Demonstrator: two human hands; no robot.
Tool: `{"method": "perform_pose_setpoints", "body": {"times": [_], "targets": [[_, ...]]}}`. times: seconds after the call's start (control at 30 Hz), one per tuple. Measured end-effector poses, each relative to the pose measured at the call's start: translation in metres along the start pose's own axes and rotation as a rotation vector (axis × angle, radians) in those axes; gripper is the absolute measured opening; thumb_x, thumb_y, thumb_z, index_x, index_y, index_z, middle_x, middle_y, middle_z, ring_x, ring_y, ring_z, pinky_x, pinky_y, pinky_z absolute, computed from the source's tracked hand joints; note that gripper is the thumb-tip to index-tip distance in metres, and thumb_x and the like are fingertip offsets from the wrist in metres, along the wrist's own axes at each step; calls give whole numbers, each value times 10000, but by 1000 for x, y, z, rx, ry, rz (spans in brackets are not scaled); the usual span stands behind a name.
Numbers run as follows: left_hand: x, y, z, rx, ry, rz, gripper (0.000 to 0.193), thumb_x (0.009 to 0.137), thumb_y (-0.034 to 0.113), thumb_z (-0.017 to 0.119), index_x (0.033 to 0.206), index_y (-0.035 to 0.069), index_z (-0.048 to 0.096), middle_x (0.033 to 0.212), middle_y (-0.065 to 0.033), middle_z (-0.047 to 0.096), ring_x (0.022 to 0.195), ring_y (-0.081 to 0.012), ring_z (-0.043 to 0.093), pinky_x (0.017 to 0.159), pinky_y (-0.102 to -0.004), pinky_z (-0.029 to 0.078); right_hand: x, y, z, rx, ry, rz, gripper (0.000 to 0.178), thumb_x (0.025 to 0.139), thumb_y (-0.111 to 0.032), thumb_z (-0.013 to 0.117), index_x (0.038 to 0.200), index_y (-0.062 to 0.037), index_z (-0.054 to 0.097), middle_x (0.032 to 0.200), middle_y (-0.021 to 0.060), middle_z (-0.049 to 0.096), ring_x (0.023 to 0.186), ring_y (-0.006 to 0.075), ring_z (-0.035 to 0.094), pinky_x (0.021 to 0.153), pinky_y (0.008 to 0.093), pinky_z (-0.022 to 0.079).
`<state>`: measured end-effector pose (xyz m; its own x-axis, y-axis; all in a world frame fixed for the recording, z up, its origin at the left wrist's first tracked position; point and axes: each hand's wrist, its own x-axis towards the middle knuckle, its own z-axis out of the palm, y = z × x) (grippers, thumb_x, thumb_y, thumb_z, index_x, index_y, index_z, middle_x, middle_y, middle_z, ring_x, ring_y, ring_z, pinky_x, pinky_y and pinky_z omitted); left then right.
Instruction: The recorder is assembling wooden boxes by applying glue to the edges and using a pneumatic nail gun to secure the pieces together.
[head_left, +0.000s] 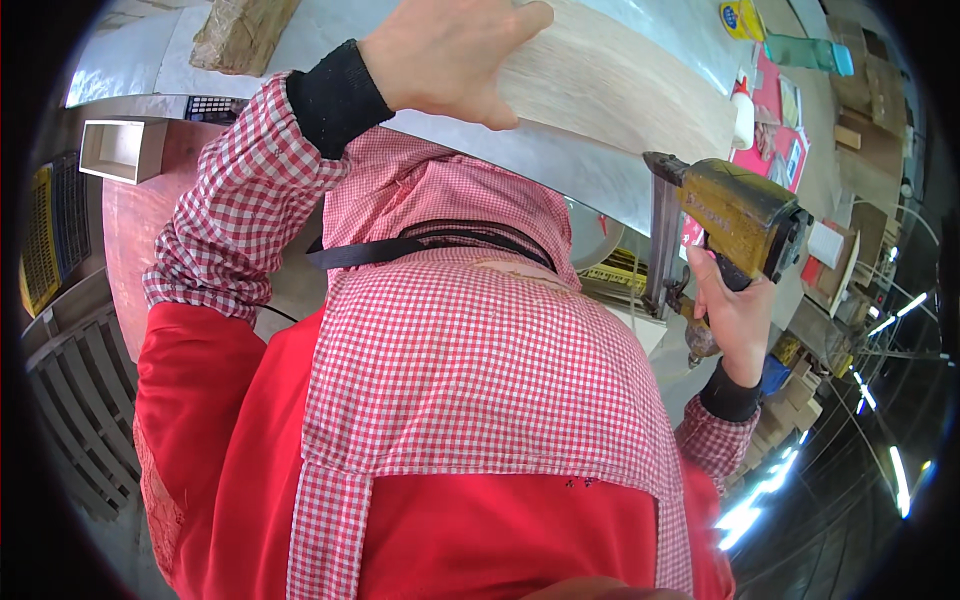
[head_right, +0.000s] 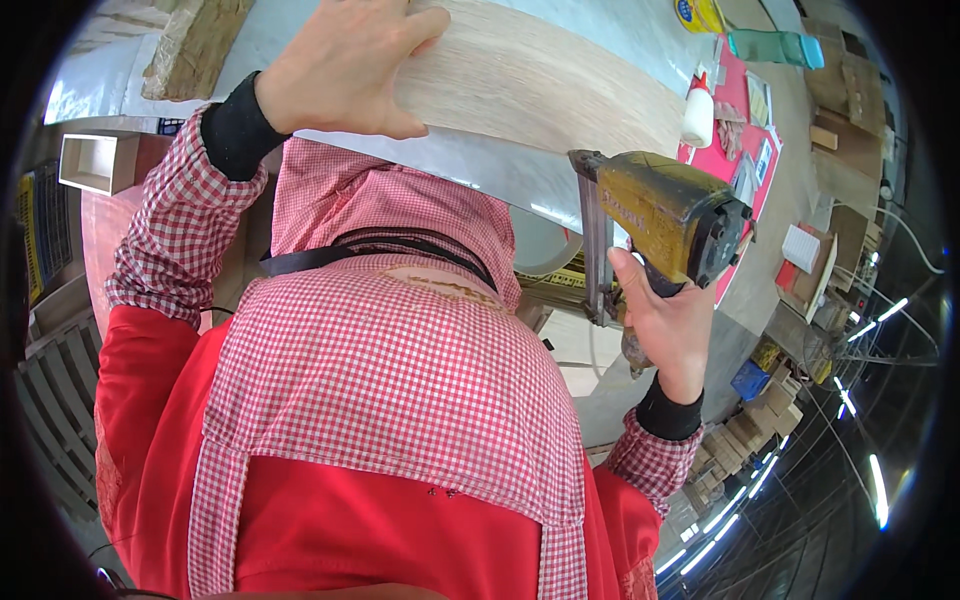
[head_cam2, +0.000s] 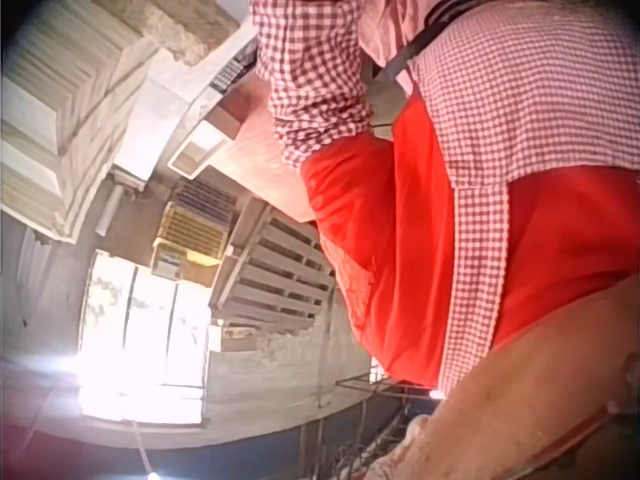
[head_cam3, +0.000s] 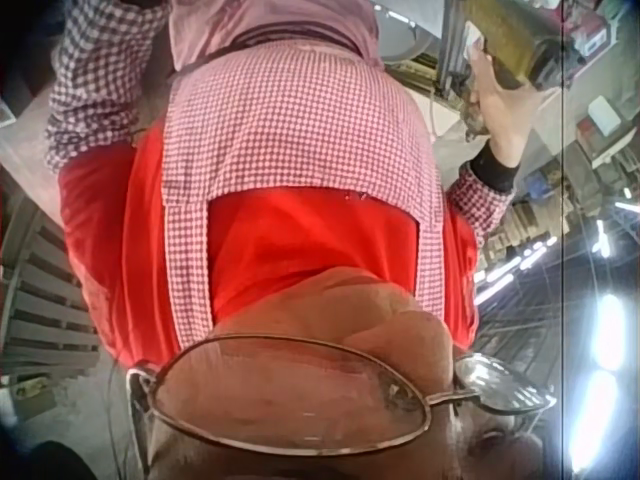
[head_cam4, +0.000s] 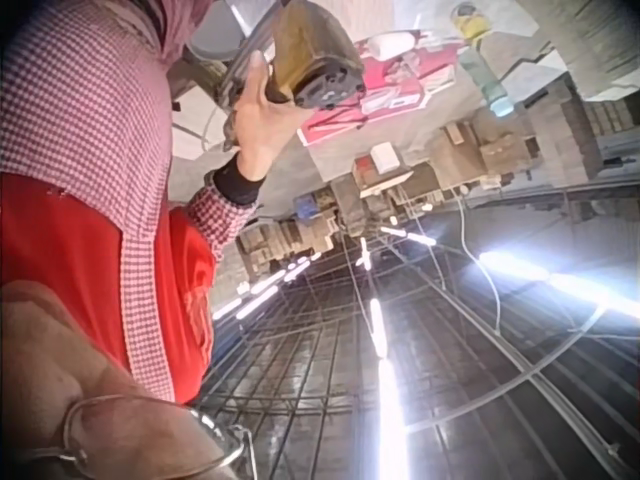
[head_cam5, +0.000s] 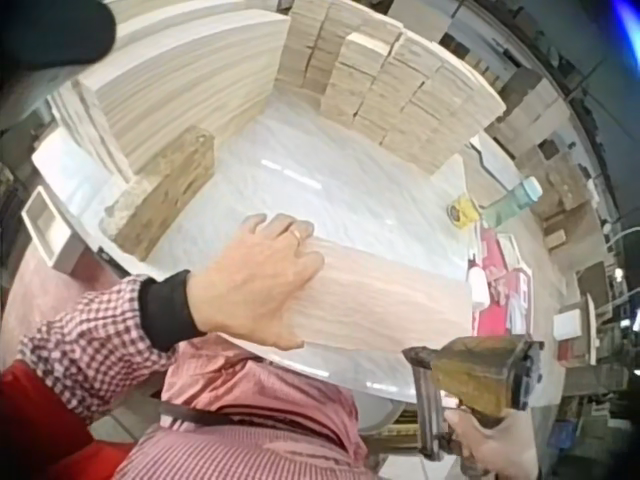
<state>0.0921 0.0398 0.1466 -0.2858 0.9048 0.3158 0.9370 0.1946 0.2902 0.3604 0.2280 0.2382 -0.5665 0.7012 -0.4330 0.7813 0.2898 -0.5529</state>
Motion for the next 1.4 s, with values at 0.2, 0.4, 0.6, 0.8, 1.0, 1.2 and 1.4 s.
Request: {"method": "perform_pose_setpoints", "body": {"times": [0.2, 0.4, 0.6, 0.8, 1.0, 1.2, 1.4], "targets": [[-16, -12, -4, 66, -46, 17, 691, 558, 412, 829, 1045, -18, 591, 1176, -284, 550, 1119, -415, 531, 928, -537, 426, 4, 1, 4, -116, 5, -421, 248, 887, -219, 767, 978, -7, 679, 670, -22, 601, 485, 39, 484, 441, 218, 366], [-28, -30, -8, -105, -42, 98, 656, 603, 368, 809, 1055, -33, 554, 1177, -319, 523, 1121, -444, 522, 924, -560, 427, -10, -21, 21, -85, -38, -283, 281, 877, -246, 778, 1007, -13, 689, 691, -26, 609, 509, 40, 500, 458, 218, 382], [-26, -38, -3, -307, -36, 69, 574, 586, 345, 807, 950, -25, 561, 1096, -303, 510, 1044, -440, 534, 870, -522, 445, -6, -56, 54, -4, -285, -355, 400, 847, -101, 794, 1179, 44, 624, 1159, 83, 681, 1031, 164, 635, 907, 299, 489], [-24, -42, -1, -445, -65, 50, 512, 546, 312, 819, 846, -17, 565, 1015, -269, 485, 939, -433, 538, 806, -492, 449, -4, -56, 67, 37, -258, -372, 357, 860, -160, 790, 1127, 27, 643, 993, 46, 658, 855, 121, 600, 759, 271, 461], [-25, -42, -3, -463, -79, 22, 507, 550, 296, 815, 868, -14, 569, 1042, -275, 486, 948, -438, 541, 808, -494, 454, -10, -64, 65, -53, -253, -254, 409, 858, -145, 793, 1180, 45, 627, 1130, 74, 690, 999, 156, 642, 892, 300, 496], [-28, -52, 27, -338, -38, 26, 747, 569, 397, 845, 1191, 62, 604, 1275, -229, 533, 1198, -381, 513, 1006, -502, 386, -3, -74, 63, -129, -278, -303, 387, 864, -144, 785, 1163, 45, 629, 1118, 70, 691, 1009, 156, 641, 898, 296, 490], [-90, -7, 25, -242, 320, -354, 1021, 545, 448, 854, 1379, 29, 441, 1265, -236, 502, 1184, -393, 507, 1042, -506, 362, 4, -48, 61, 15, -206, -513, 303, 871, -232, 775, 1042, -3, 675, 719, -10, 623, 535, 50, 529, 471, 219, 402]]}}
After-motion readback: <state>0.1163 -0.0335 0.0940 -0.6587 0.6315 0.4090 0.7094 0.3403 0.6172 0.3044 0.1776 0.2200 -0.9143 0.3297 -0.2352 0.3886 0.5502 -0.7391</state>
